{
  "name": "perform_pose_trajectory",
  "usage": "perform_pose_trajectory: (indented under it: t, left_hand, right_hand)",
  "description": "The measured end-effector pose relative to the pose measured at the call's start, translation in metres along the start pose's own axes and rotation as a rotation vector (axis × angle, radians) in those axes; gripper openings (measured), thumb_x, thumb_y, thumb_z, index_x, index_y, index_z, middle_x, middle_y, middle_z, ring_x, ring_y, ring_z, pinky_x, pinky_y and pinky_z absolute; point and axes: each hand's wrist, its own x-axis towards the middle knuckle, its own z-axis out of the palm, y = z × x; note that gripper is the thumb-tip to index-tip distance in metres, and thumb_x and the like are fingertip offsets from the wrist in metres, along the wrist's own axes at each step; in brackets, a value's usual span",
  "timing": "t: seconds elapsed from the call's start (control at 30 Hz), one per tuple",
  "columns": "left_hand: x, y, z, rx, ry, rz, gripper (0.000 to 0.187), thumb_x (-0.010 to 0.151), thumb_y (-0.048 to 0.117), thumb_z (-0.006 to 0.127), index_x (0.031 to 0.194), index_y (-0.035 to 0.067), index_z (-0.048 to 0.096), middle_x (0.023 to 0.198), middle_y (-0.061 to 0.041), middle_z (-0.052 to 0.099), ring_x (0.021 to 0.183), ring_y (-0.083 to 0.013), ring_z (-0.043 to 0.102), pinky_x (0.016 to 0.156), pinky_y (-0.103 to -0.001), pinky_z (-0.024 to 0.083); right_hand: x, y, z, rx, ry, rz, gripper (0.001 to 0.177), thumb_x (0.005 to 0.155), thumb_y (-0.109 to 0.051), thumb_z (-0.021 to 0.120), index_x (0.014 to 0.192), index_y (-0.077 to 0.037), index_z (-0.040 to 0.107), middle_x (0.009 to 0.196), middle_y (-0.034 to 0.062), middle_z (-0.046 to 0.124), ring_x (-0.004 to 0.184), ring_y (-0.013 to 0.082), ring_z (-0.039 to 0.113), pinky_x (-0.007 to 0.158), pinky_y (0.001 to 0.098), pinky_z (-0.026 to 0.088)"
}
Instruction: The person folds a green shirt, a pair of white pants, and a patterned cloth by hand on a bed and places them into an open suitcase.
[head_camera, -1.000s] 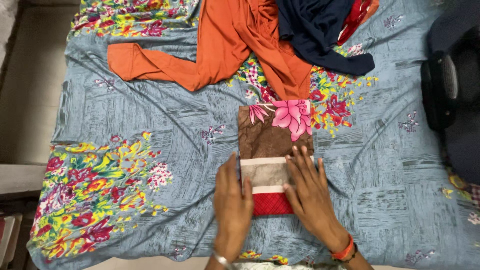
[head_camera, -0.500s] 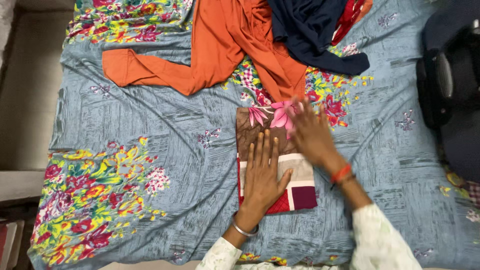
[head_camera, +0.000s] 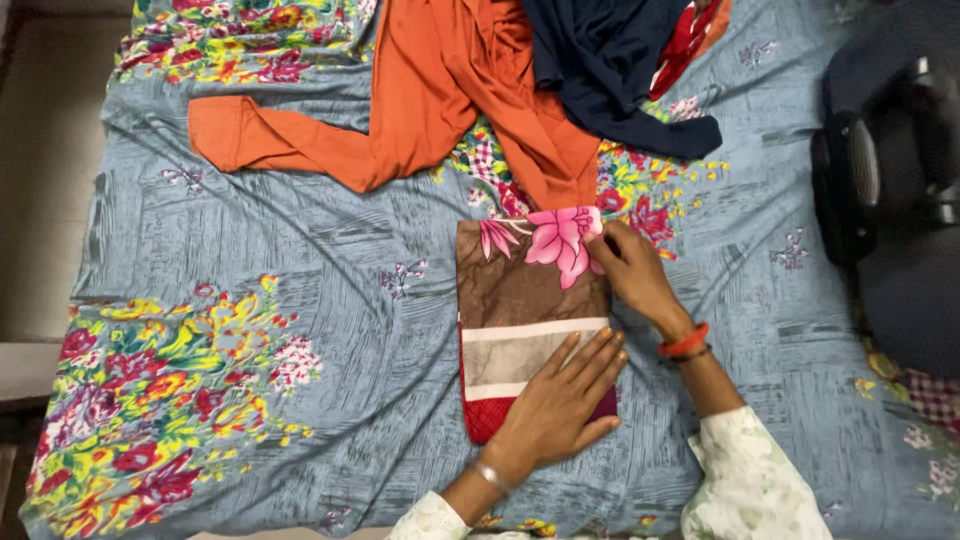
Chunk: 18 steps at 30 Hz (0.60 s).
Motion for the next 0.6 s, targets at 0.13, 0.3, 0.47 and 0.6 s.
perform_pose_trajectory:
  t: [0.13,0.3,0.47,0.6]
  left_hand:
    - [-0.002,0.0,0.003,0.009,-0.007,0.0,0.076,0.098,0.049,0.053,0.155,0.0,0.04,0.166,-0.017,0.035,0.159,-0.0287,0.021,0.131,-0.048,0.011]
    - [-0.008,-0.004,0.014,-0.079,0.01,-0.173,0.067,0.106,0.039,0.048,0.159,-0.001,0.04,0.164,-0.017,0.038,0.158,-0.0287,0.026,0.135,-0.049,0.015]
    - [-0.024,-0.007,0.0,0.149,0.294,-0.685,0.073,0.097,0.031,0.052,0.152,-0.014,0.033,0.164,-0.029,0.029,0.156,-0.0393,0.017,0.127,-0.051,0.011]
    - [-0.019,-0.005,-0.007,0.176,0.308,-0.701,0.078,0.097,0.034,0.054,0.151,-0.018,0.028,0.16,-0.036,0.025,0.155,-0.0434,0.012,0.125,-0.053,0.006]
  right_hand:
    - [0.002,-0.006,0.023,-0.151,0.156,-0.039,0.028,0.101,-0.03,0.064,0.098,-0.002,0.065,0.089,0.0159,0.065,0.082,0.0359,0.064,0.071,0.0479,0.047]
    - [-0.011,-0.046,0.011,-0.189,0.297,-0.148,0.024,0.097,-0.023,0.066,0.108,-0.001,0.065,0.099,0.019,0.063,0.089,0.0387,0.062,0.077,0.0502,0.047]
    - [-0.041,-0.085,0.007,-0.211,0.12,-0.518,0.036,0.093,-0.015,0.056,0.127,-0.009,0.065,0.136,0.0113,0.064,0.13,0.031,0.057,0.112,0.0472,0.044]
    - [-0.044,-0.101,0.047,-0.298,-0.288,-0.822,0.052,0.102,-0.031,0.049,0.149,-0.007,0.049,0.159,0.0066,0.044,0.154,0.0263,0.029,0.125,0.0496,0.016]
